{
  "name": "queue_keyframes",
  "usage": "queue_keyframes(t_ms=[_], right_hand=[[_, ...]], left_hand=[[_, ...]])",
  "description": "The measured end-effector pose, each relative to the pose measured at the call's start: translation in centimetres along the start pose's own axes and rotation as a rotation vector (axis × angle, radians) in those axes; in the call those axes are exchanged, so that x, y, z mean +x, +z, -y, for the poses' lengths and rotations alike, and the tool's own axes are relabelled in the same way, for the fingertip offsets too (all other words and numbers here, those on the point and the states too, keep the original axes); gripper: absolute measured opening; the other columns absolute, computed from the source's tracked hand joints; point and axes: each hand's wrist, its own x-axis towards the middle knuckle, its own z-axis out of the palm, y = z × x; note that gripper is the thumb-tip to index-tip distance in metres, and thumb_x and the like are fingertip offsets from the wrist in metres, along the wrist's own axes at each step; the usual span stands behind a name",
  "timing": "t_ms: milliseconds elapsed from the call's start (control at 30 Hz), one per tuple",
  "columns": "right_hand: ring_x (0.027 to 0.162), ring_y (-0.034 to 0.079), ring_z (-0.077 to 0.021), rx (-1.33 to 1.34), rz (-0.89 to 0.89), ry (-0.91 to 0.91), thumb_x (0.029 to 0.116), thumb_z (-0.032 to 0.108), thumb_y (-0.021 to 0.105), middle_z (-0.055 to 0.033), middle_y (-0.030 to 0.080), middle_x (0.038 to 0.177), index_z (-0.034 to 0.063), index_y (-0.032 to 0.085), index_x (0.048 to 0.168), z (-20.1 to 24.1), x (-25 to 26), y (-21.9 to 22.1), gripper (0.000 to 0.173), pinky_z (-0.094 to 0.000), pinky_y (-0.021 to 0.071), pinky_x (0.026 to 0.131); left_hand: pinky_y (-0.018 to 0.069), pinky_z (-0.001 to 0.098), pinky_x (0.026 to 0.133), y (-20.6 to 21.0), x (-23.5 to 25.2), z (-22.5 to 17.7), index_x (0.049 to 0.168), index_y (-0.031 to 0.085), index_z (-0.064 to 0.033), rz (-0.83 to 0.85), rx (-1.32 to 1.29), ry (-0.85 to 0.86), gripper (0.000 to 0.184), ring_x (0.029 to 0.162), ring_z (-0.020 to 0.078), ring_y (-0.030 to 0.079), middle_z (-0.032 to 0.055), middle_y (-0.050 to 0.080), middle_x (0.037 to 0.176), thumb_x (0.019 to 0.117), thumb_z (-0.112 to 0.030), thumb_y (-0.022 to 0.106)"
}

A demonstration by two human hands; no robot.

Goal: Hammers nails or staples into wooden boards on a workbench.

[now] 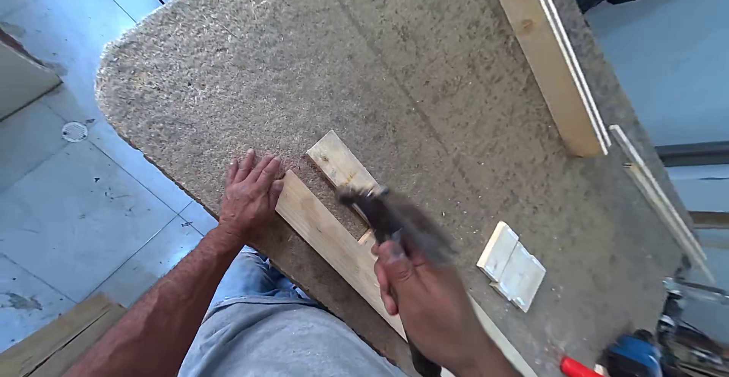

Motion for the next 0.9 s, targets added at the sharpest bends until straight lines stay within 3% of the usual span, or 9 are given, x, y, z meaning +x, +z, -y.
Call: queue_keyframes(t_ms=[100,233,300,433,533,600,667,733,900], right_hand=[[0.05,0.058,-0.0134,0.099,-0.063,-0.074,0.1037,0.064,0.04,0.0016,0.058,0.067,0.0128,0.063,0.104,1.5,1.6,1.6,0.056,-0.034,0.0558,0.043],[0.063,0.064,-0.0186,-0.28,0.435,0.549,0.1085,0.055,0.031,-0.0055,0.061,0.077,0.006,0.062,0.111,-1.9,3.4,3.3,0.058,-0.0396,0.057,0.06],[0.057,0.062,-0.0196,-0.304,0.526,0.67,0.1086,0.054,0.033,-0.0058,0.06,0.076,0.0075,0.059,0.112,-0.2,4.4,1.7,0.053,-0.0394,0.0559,0.053],[0.048,0.058,-0.0122,-0.128,0.171,0.198,0.1043,0.061,0.042,0.0026,0.058,0.064,0.0164,0.064,0.097,6.2,3.5,-1.3,0.05,-0.0323,0.0533,0.042],[0.051,0.058,-0.007,0.185,-0.078,-0.178,0.1026,0.063,0.044,0.0063,0.057,0.066,0.018,0.063,0.1,5.3,2.9,1.3,0.048,-0.0282,0.0534,0.043],[0.055,0.06,-0.0105,0.061,0.001,-0.118,0.1053,0.06,0.041,0.0009,0.059,0.068,0.0087,0.063,0.102,-0.5,1.8,3.8,0.056,-0.0321,0.055,0.049],[0.07,0.065,-0.0203,-0.321,0.315,0.276,0.1053,0.058,0.035,-0.0066,0.064,0.079,0.0062,0.066,0.115,-4.0,0.8,4.4,0.061,-0.0439,0.0564,0.066],[0.065,0.066,-0.0213,-0.403,0.398,0.487,0.1027,0.064,0.034,-0.0056,0.063,0.074,0.0096,0.064,0.11,-3.5,0.7,4.0,0.063,-0.0452,0.0565,0.061],[0.053,0.06,-0.011,0.005,-0.075,-0.117,0.1045,0.063,0.039,0.0002,0.06,0.07,0.0044,0.063,0.106,0.7,0.9,2.6,0.063,-0.033,0.0546,0.045]], left_hand=[[0.0228,0.0579,0.126,0.4,-0.3,0.6,0.134,0.068,-0.0189,-0.013,0.077,-0.007,0.056,0.152,0.0314,0.036,0.0009,0.054,0.154,0.1096,-0.046,0.026],[0.0241,0.0562,0.125,0.5,-0.2,0.4,0.13,0.071,-0.0199,-0.006,0.104,-0.005,0.05,0.152,0.0307,0.037,-0.0006,0.054,0.154,0.1089,-0.04,0.029],[0.0257,0.0567,0.125,0.6,0.1,0.5,0.126,0.073,-0.0205,-0.033,0.098,0.014,0.048,0.151,0.0321,0.038,-0.0006,0.055,0.153,0.1081,-0.038,0.032],[0.0247,0.0565,0.125,0.5,0.1,0.4,0.124,0.073,-0.0204,-0.031,0.106,0.013,0.048,0.151,0.0318,0.039,-0.0007,0.056,0.153,0.1083,-0.037,0.031],[0.0258,0.0565,0.125,0.5,0.1,0.3,0.122,0.074,-0.0205,-0.045,0.099,0.011,0.047,0.15,0.0321,0.04,-0.0006,0.057,0.152,0.108,-0.037,0.032],[0.0252,0.0561,0.125,0.5,0.0,0.4,0.121,0.074,-0.0212,-0.053,0.091,0.006,0.046,0.15,0.031,0.04,-0.0016,0.056,0.152,0.1079,-0.036,0.033],[0.0252,0.0555,0.125,0.6,-0.2,0.4,0.122,0.074,-0.0215,-0.053,0.086,0.008,0.045,0.151,0.0302,0.039,-0.0019,0.056,0.153,0.108,-0.036,0.033],[0.0256,0.0545,0.125,0.6,0.1,0.5,0.121,0.074,-0.0207,-0.06,0.086,0.019,0.045,0.15,0.0296,0.039,-0.002,0.056,0.153,0.1076,-0.036,0.034],[0.0247,0.0543,0.125,0.6,0.1,0.5,0.121,0.074,-0.0202,-0.057,0.094,0.012,0.047,0.15,0.0295,0.04,-0.002,0.057,0.152,0.1079,-0.036,0.032]])
